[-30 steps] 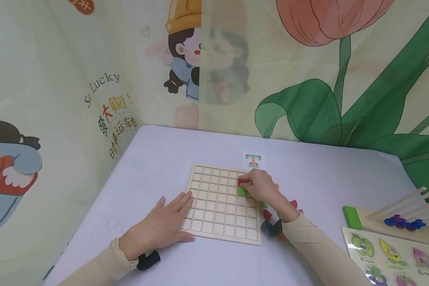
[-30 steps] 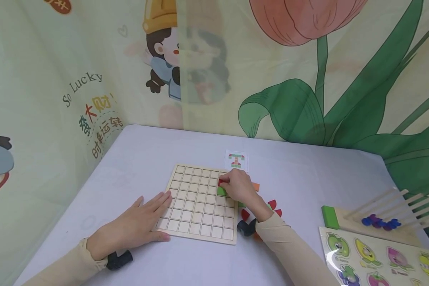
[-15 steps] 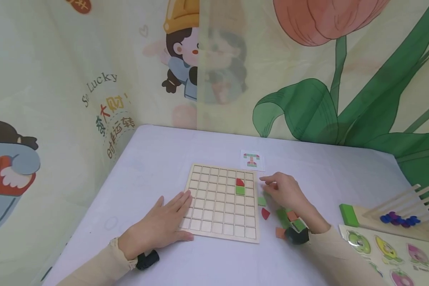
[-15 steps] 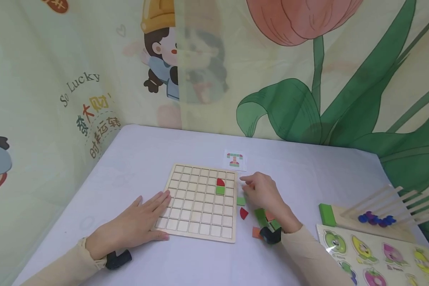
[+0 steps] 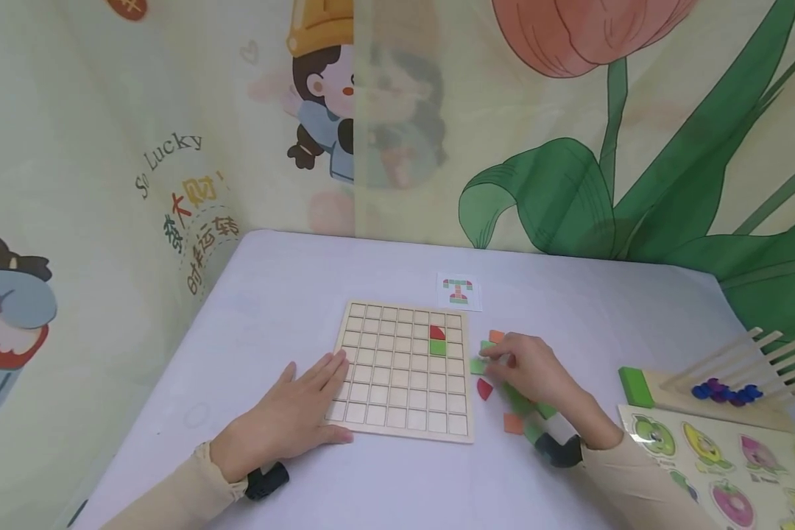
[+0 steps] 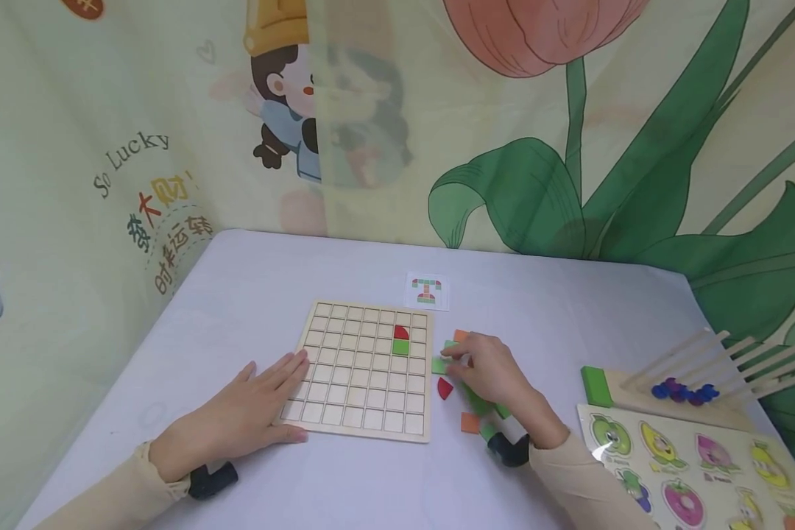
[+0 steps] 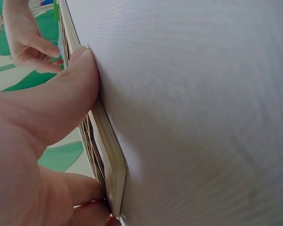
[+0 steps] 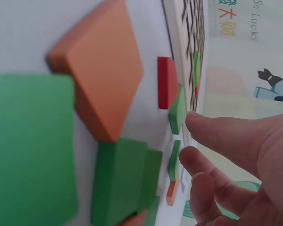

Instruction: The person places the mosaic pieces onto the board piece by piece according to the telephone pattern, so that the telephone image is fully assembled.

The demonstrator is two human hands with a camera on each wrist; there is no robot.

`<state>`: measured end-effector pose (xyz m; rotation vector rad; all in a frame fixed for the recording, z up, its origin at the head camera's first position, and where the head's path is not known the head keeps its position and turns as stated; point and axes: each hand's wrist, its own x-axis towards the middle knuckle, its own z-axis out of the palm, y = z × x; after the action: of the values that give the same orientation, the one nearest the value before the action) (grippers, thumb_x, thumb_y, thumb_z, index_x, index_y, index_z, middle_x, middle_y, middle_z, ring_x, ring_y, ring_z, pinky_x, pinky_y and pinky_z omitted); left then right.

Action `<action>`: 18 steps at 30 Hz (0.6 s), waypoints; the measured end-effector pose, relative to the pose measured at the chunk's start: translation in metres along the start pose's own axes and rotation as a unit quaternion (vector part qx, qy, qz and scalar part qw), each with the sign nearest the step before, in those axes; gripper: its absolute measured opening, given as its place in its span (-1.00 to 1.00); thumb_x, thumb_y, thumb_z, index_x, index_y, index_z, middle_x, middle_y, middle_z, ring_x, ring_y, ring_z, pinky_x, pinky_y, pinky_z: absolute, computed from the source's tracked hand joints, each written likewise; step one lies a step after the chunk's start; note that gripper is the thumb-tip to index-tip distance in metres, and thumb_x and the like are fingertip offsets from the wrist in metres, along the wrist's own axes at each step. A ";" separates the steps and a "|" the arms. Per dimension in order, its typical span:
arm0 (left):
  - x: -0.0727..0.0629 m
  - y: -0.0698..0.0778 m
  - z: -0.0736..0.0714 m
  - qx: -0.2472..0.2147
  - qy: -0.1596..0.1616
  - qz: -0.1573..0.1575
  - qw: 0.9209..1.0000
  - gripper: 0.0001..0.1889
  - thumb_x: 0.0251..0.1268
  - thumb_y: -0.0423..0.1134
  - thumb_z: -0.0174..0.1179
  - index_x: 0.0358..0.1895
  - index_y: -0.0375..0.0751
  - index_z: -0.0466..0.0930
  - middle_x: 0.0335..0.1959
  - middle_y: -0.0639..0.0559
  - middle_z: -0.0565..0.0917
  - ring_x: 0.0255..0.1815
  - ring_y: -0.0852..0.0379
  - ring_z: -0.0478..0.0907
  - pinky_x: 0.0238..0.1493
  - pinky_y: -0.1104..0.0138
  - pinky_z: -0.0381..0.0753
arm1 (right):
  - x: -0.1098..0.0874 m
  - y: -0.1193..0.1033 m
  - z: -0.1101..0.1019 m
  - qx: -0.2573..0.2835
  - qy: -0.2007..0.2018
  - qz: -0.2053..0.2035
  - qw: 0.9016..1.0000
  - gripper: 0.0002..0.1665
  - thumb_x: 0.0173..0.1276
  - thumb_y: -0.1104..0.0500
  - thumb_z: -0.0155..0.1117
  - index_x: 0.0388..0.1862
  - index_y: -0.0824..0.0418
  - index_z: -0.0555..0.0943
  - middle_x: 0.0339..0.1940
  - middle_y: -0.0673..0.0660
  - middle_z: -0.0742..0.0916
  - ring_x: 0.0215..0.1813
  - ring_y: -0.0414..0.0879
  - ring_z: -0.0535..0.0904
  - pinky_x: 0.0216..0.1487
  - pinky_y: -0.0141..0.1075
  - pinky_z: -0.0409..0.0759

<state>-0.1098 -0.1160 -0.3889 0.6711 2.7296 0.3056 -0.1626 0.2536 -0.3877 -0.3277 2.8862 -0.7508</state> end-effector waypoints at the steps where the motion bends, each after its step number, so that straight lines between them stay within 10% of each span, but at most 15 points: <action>1: 0.000 0.000 0.000 0.000 0.001 0.000 1.000 0.10 0.26 0.35 0.25 0.65 -0.28 0.01 0.72 -0.11 -0.01 0.73 -0.11 -0.02 0.53 -0.41 -0.01 | 0.001 -0.001 0.002 -0.003 -0.002 -0.003 1.000 -0.67 0.29 0.23 0.47 0.05 0.14 0.80 -0.28 0.01 0.72 -0.35 -0.13 0.46 -0.48 -0.38 0.42; 18: -0.002 0.001 -0.003 0.003 0.005 0.001 1.000 0.08 0.28 0.32 0.26 0.64 -0.31 0.03 0.71 -0.14 0.02 0.72 -0.12 0.00 0.52 -0.41 0.01 | 0.001 0.000 0.012 -0.012 -0.002 -0.057 0.998 -0.56 0.16 0.35 0.56 0.06 0.22 0.79 -0.21 0.03 0.67 -0.30 -0.15 0.43 -0.37 -0.43 0.45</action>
<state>-0.1086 -0.1162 -0.3854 0.6765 2.7406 0.3016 -0.1609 0.2479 -0.3982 -0.4993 2.8938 -0.7329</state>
